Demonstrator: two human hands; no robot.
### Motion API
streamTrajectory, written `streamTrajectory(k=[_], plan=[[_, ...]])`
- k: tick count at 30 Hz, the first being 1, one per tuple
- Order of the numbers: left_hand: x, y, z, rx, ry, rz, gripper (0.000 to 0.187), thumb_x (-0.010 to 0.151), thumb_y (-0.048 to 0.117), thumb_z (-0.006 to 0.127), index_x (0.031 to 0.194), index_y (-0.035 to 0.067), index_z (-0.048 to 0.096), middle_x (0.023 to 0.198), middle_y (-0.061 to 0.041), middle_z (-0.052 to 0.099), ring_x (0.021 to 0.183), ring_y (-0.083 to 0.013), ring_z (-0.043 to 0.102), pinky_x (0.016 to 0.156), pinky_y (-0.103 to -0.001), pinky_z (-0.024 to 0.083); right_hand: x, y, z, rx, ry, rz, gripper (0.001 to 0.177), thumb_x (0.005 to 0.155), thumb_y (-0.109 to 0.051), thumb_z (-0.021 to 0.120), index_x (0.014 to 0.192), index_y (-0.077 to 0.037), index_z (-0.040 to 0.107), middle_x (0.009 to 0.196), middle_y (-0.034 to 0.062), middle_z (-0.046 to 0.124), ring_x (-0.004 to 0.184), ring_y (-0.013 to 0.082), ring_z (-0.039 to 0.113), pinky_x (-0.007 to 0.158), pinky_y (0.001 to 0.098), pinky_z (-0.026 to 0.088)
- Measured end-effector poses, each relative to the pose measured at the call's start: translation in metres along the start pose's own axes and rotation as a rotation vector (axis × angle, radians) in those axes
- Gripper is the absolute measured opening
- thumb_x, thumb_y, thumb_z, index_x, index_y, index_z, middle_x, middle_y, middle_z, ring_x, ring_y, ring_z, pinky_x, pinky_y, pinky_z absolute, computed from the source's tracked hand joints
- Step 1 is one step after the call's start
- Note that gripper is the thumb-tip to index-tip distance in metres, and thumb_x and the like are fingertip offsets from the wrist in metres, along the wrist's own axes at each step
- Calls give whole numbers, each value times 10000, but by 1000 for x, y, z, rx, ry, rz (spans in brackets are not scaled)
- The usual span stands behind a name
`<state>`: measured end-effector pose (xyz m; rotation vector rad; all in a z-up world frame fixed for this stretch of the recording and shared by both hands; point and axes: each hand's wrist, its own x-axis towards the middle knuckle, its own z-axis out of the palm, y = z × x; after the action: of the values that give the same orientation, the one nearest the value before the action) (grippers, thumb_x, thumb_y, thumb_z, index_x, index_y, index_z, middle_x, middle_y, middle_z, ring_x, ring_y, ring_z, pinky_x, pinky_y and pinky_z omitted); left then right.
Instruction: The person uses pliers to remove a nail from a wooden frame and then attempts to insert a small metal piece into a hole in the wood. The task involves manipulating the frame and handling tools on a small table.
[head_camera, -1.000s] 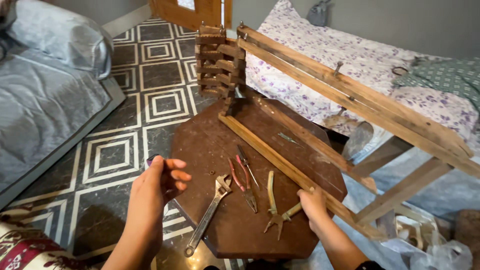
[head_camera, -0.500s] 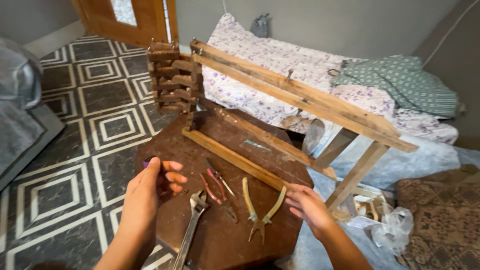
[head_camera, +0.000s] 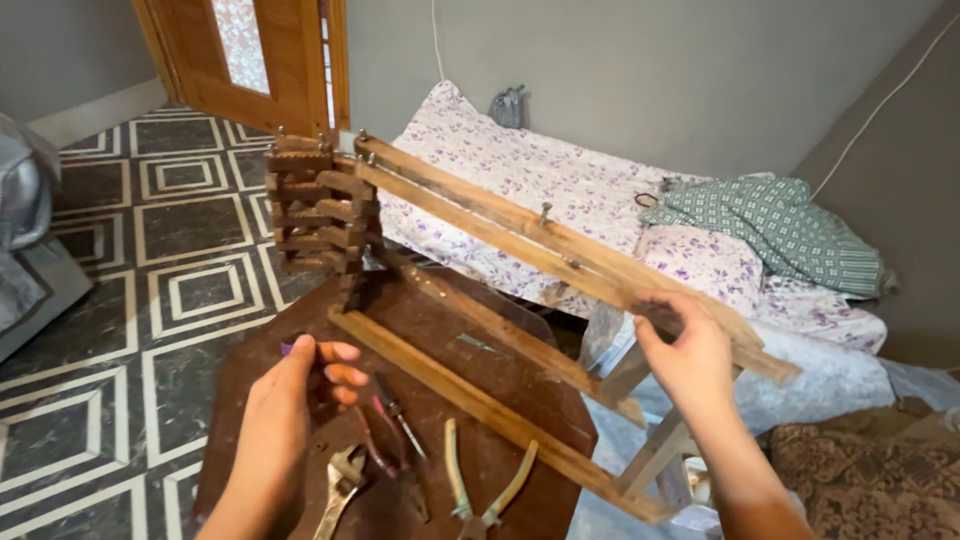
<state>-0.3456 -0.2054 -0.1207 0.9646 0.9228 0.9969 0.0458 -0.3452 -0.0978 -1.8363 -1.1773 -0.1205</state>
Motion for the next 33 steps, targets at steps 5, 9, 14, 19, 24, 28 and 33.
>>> streamTrajectory(k=[5, 9, 14, 19, 24, 28, 33], plan=[[13, -25, 42, -49, -68, 2, 490, 1055, 391, 413, 1043, 7, 718, 787, -93, 720, 683, -155, 591, 661, -304, 458, -8, -14, -4, -595, 151, -224, 487, 651, -192, 847, 1115, -109, 726, 1041, 146, 652, 1056, 372, 595, 891, 510, 453], [17, -48, 76, -134, -187, 78, 493, 1057, 403, 433, 1032, 2, 719, 786, -84, 727, 688, -141, 600, 671, -284, 475, -12, -21, -1, -543, 203, -222, 353, 695, -125, 817, 1037, -113, 728, 973, 132, 625, 1021, 359, 582, 900, 474, 464], [33, -68, 109, -131, -283, -17, 504, 1046, 434, 415, 1013, 36, 721, 783, -67, 726, 677, -152, 608, 656, -293, 485, -9, -26, -11, -504, 155, -271, 284, 687, -60, 783, 957, -108, 709, 946, 103, 621, 996, 344, 582, 881, 451, 474], [66, -84, 128, -100, -255, 38, 373, 1002, 378, 536, 1171, 52, 604, 979, -65, 728, 783, -142, 649, 649, -296, 440, -27, -40, -14, -448, 145, -254, 303, 661, -72, 792, 951, -120, 717, 915, 83, 617, 971, 331, 584, 865, 444, 473], [101, -70, 138, 52, -117, 76, 558, 928, 383, 670, 1337, 97, 420, 1145, -86, 668, 915, -139, 688, 777, -288, 544, -41, -53, -19, -409, 133, -247, 313, 649, -77, 796, 948, -113, 711, 906, 79, 611, 945, 318, 587, 832, 435, 477], [102, -55, 149, 40, -32, 55, 666, 922, 346, 731, 1371, 119, 295, 1076, -113, 631, 881, -168, 652, 751, -304, 531, -51, -62, -22, -390, 102, -231, 311, 657, -84, 797, 956, -116, 718, 890, 80, 604, 906, 313, 583, 787, 428, 488], [97, -47, 165, -189, -11, -21, 741, 841, 184, 785, 1331, 139, 232, 972, -130, 629, 751, -196, 658, 726, -352, 583, -62, -72, -26, -372, 93, -274, 285, 699, -125, 795, 972, -108, 715, 905, 95, 601, 906, 317, 584, 761, 428, 493]])
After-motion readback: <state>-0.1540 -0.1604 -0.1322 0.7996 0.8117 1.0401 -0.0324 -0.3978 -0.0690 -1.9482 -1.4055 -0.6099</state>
